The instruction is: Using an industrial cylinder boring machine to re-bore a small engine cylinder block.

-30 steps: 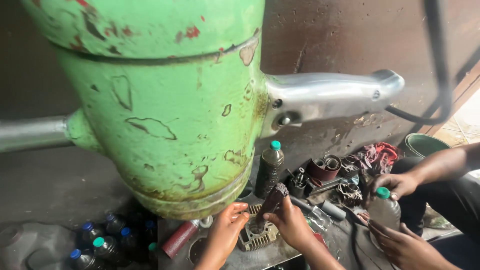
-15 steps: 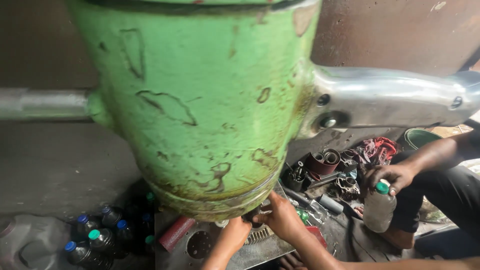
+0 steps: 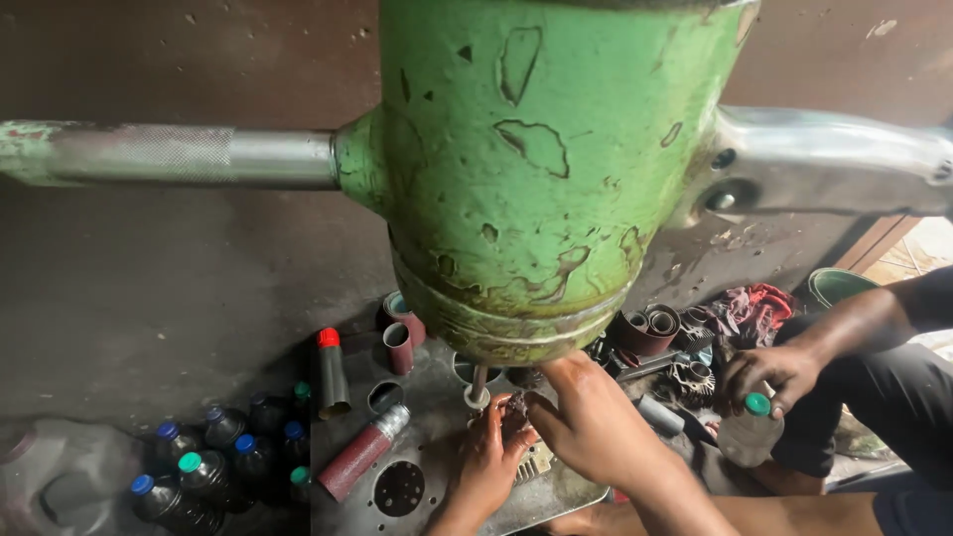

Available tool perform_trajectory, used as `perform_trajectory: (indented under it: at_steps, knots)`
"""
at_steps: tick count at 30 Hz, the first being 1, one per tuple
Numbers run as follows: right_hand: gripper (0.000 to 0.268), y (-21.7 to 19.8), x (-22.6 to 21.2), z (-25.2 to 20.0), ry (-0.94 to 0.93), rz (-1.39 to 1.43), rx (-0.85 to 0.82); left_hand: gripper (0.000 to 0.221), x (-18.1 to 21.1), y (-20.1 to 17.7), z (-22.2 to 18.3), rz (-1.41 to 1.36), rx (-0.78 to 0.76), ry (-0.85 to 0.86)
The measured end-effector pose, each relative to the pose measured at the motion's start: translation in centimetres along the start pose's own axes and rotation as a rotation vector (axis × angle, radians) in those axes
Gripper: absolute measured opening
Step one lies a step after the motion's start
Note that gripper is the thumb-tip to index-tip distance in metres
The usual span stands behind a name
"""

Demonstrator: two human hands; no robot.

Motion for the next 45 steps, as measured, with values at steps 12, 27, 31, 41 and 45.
perform_trajectory:
  at_steps: [12, 27, 31, 41, 45]
  knots:
    - [0.035, 4.5, 9.3, 6.5, 0.185, -0.145, 0.107, 0.056, -6.1, 3.9, 0.3, 0.234, -0.006, 0.128]
    - [0.066, 3.0, 0.2, 5.9, -0.088, -0.578, 0.447, 0.070, -7.3, 4.9, -0.3, 0.301, 0.042, 0.124]
    - [0.048, 10.8, 15.0, 7.7, -0.065, 0.444, 0.291, 0.066, -5.2, 3.0, -0.3, 0.213, 0.052, 0.155]
    - [0.055, 19.0, 21.6, 2.2, 0.120, -0.310, 0.157, 0.057, -3.2, 1.0, 0.1, 0.270, -0.065, -0.050]
    - [0.050, 18.7, 17.5, 1.6, 0.025, -0.417, 0.181, 0.056, -1.4, 0.3, -0.7, 0.125, -0.045, -0.068]
Point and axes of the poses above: each hand's wrist, its own z-axis towards the middle knuckle, its own y-axis out of the palm, x = y × z, the point moved 8 cm from there along z, towards the middle knuckle, and after that the axes turned 4 degrees about -x, right-handed, at the moved point
